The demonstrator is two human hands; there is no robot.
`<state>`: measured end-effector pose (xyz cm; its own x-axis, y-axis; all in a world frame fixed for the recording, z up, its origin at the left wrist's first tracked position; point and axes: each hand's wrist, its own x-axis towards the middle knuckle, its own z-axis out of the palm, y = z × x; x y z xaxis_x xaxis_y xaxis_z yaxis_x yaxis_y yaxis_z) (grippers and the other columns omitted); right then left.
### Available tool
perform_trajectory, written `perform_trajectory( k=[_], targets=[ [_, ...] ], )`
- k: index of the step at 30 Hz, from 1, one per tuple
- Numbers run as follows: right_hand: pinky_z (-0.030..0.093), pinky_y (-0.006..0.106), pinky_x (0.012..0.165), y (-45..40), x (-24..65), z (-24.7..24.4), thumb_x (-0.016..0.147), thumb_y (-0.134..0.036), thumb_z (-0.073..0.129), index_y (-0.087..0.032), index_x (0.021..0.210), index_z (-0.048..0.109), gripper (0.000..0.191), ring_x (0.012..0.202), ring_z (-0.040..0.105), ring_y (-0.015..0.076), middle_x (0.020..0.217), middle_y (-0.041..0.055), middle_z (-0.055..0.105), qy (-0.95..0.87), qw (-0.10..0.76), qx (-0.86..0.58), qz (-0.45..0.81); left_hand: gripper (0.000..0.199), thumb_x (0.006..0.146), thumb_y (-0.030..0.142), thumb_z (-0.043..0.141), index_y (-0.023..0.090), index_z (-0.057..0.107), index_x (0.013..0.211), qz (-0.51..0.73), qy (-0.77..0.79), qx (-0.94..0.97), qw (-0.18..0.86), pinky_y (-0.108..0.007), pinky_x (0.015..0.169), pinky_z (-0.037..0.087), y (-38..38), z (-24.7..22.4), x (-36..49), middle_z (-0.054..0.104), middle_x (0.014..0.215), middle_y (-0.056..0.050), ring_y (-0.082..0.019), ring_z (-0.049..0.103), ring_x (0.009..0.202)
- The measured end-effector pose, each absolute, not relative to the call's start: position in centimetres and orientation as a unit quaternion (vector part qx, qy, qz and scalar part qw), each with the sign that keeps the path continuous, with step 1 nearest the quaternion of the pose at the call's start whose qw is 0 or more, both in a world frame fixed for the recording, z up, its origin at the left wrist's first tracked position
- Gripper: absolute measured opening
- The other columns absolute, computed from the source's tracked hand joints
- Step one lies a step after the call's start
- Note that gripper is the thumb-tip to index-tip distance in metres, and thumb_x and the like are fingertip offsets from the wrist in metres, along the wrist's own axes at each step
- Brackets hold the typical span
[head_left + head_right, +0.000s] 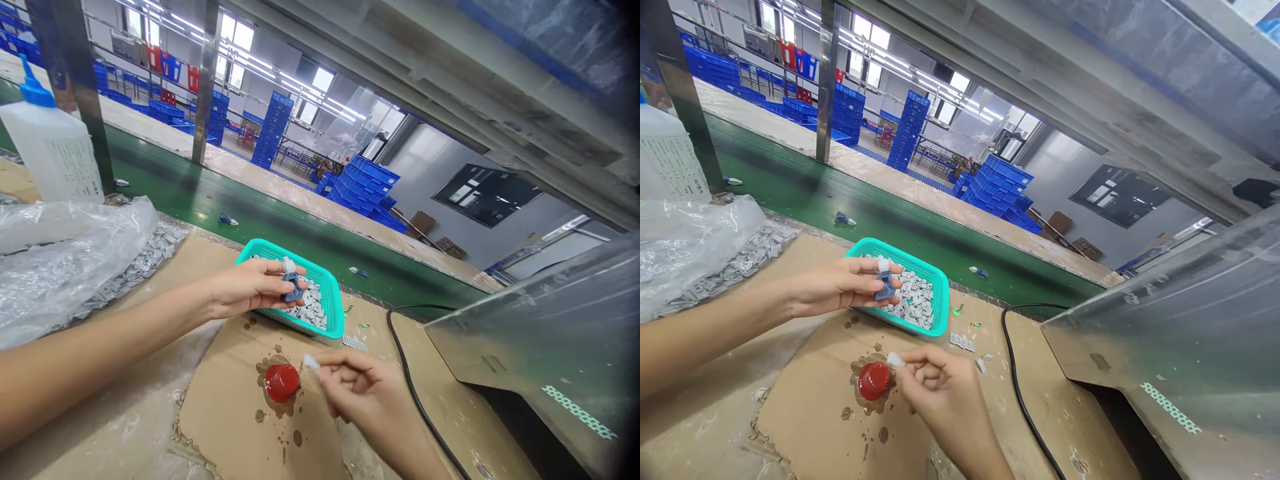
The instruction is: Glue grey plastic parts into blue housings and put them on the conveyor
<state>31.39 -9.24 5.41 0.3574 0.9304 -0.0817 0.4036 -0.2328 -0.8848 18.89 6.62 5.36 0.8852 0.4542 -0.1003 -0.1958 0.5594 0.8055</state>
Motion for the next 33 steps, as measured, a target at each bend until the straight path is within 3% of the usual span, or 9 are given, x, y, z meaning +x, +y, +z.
perform_trajectory(
  k=[5,8,10,13,16,18,25,33],
  targets=[
    [0.032,0.018,0.035,-8.8,31.5,7.0,0.064,-0.025,0.065,-0.015,0.069,0.063,0.012,0.035,0.041,0.0059,0.043,-0.0048,0.046,-0.438,0.489,-0.676,0.334,0.023,0.065,0.014,0.066,0.018,0.061,0.087,0.205,0.167,0.48,0.836,-0.022,0.069,0.046,6.3,4.9,19.0,0.057,0.086,0.0,-0.008,0.057,0.07],
    [0.034,0.02,0.035,-8.2,31.9,7.1,0.066,-0.024,0.065,-0.016,0.07,0.064,0.009,0.036,0.04,0.0053,0.05,-0.0039,0.048,-0.464,0.524,-0.642,0.313,0.023,0.06,0.02,0.071,0.017,0.063,0.082,0.205,0.183,0.518,0.81,-0.014,0.048,0.039,5.9,4.8,19.1,0.054,0.079,0.003,-0.001,0.046,0.052],
    [0.038,0.022,0.038,-7.6,32.3,7.0,0.065,-0.024,0.066,-0.017,0.07,0.064,0.008,0.039,0.043,0.0054,0.064,-0.001,0.053,-0.479,0.56,-0.614,0.282,0.023,0.058,0.02,0.072,0.016,0.061,0.078,0.191,0.178,0.524,0.811,-0.013,0.041,0.033,5.6,4.9,19.1,0.056,0.079,0.003,0.0,0.043,0.047],
    [0.048,0.027,0.049,-6.4,32.6,6.9,0.063,-0.024,0.067,-0.018,0.068,0.065,0.008,0.055,0.054,0.0104,0.082,0.0031,0.055,-0.481,0.598,-0.584,0.265,0.022,0.06,0.017,0.07,0.016,0.06,0.079,0.183,0.179,0.501,0.827,-0.015,0.051,0.041,5.1,5.1,19.2,0.061,0.085,0.0,-0.004,0.052,0.058],
    [0.052,0.027,0.057,-5.4,32.8,6.9,0.063,-0.024,0.068,-0.018,0.068,0.067,0.008,0.072,0.057,0.0155,0.083,0.0044,0.058,-0.468,0.61,-0.583,0.264,0.013,0.072,0.016,0.059,0.013,0.062,0.085,0.174,0.157,0.464,0.854,-0.02,0.075,0.046,4.9,5.2,19.3,0.063,0.09,-0.005,-0.01,0.058,0.08],
    [0.053,0.028,0.061,-4.9,32.8,6.9,0.064,-0.024,0.067,-0.017,0.068,0.067,0.008,0.076,0.057,0.0168,0.083,0.0049,0.061,-0.47,0.605,-0.589,0.258,0.016,0.077,0.01,0.051,0.012,0.062,0.087,0.176,0.156,0.447,0.863,-0.022,0.081,0.045,4.8,5.1,19.4,0.063,0.094,-0.006,-0.011,0.059,0.087],
    [0.048,0.035,0.08,-4.4,32.6,6.5,0.065,-0.019,0.064,-0.017,0.068,0.067,0.005,0.087,0.058,0.02,0.081,0.0056,0.066,-0.487,0.564,-0.639,0.193,0.015,0.074,0.003,0.052,0.011,0.061,0.084,0.22,0.163,0.438,0.856,-0.023,0.083,0.047,4.7,4.6,19.7,0.063,0.095,-0.008,-0.013,0.061,0.087],
    [0.05,0.033,0.076,-4.1,32.3,6.3,0.064,-0.018,0.063,-0.018,0.067,0.068,0.006,0.085,0.06,0.0199,0.08,0.0055,0.067,-0.496,0.557,-0.638,0.19,0.016,0.067,0.011,0.062,0.014,0.061,0.083,0.251,0.179,0.496,0.812,-0.025,0.081,0.046,4.5,4.4,19.5,0.061,0.093,-0.003,-0.012,0.06,0.08]
  ],
)
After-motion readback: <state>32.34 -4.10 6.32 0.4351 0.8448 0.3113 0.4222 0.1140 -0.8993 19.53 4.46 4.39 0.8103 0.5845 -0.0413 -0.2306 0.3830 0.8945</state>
